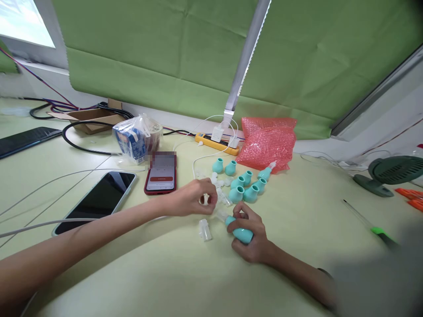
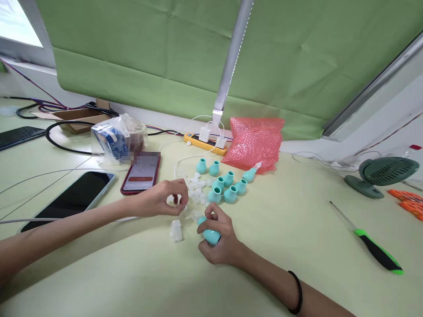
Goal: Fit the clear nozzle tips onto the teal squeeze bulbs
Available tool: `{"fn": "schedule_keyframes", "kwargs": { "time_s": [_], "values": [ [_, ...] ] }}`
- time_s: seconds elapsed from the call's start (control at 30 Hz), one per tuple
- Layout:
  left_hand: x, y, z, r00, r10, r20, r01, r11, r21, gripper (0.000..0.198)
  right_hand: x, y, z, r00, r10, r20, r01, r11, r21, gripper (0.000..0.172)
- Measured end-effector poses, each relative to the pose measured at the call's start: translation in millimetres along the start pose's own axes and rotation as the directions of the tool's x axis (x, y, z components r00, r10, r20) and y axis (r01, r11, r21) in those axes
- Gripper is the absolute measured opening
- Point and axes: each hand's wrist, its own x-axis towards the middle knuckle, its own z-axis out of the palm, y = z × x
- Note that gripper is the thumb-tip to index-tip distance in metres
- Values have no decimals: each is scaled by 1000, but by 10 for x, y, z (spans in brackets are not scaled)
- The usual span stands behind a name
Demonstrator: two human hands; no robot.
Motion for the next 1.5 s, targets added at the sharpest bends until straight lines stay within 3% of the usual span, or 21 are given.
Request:
{"fn": "schedule_keyframes", "kwargs": {
  "time_s": [0.2, 0.33, 0.43, 0.57, 0.67, 0.83, 0.93, 1.03, 1.13, 1.23, 1.33, 1.37, 1.43, 1.5],
  "values": [
    [-9, -162, 100, 997, -9, -78, 24, 982, 189, 13, -50, -7, 14, 994, -92, 57, 93, 995, -26, 26],
    [-21, -195, 182, 985, -37, -167, 72, 976, 206, 20, -46, -18, 10, 991, -113, 72, 116, 992, -47, 25],
    [-50, -1, 163, 973, -45, -224, 105, 960, 261, 25, -18, -85, -32, 987, -136, 87, 142, 988, -56, 24],
    [-117, 356, 226, 998, -32, -52, 51, 900, 433, 35, -20, -278, -69, 985, -153, 81, 154, 988, 3, 23],
    [-170, 479, 356, 997, 69, -28, -46, 862, 504, 34, -51, -428, -57, 984, -168, 64, 163, 984, 71, 20],
    [-212, 525, 405, 989, 118, 86, -137, 955, 262, 35, -22, -629, -100, 985, -119, 126, 102, 986, 134, 17],
    [-211, 598, 312, 984, 80, 161, -79, 997, -10, 35, 38, -748, -150, 982, -48, 183, -13, 949, 316, 19],
    [-217, 674, 195, 969, 51, 242, 15, 965, -263, 37, 77, -845, -188, 978, 47, 201, -143, 858, 494, 19],
    [-231, 701, 64, 950, 63, 305, 49, 936, -348, 42, 146, -860, -302, 969, 161, 188, -242, 775, 584, 21],
    [-226, 672, -39, 952, 56, 302, -45, 998, -45, 43, 352, -725, -513, 959, 142, 243, -249, 833, 495, 15],
    [-198, 588, -23, 934, -58, 353, -65, 943, 325, 46, 683, -453, -663, 979, 158, 126, -199, 858, 474, 20],
    [-187, 548, 13, 923, -93, 373, -69, 915, 398, 47, 796, -346, -671, 980, 137, 141, -187, 875, 446, 21],
    [-163, 448, 115, 916, -158, 369, -59, 856, 514, 45, 991, -132, -624, 986, 122, 112, -143, 967, 209, 15],
    [-132, 333, 222, 917, -243, 318, 11, 809, 588, 39, 1128, 75, -522, 990, 85, 111, -81, 996, -37, 18]
  ]
}}
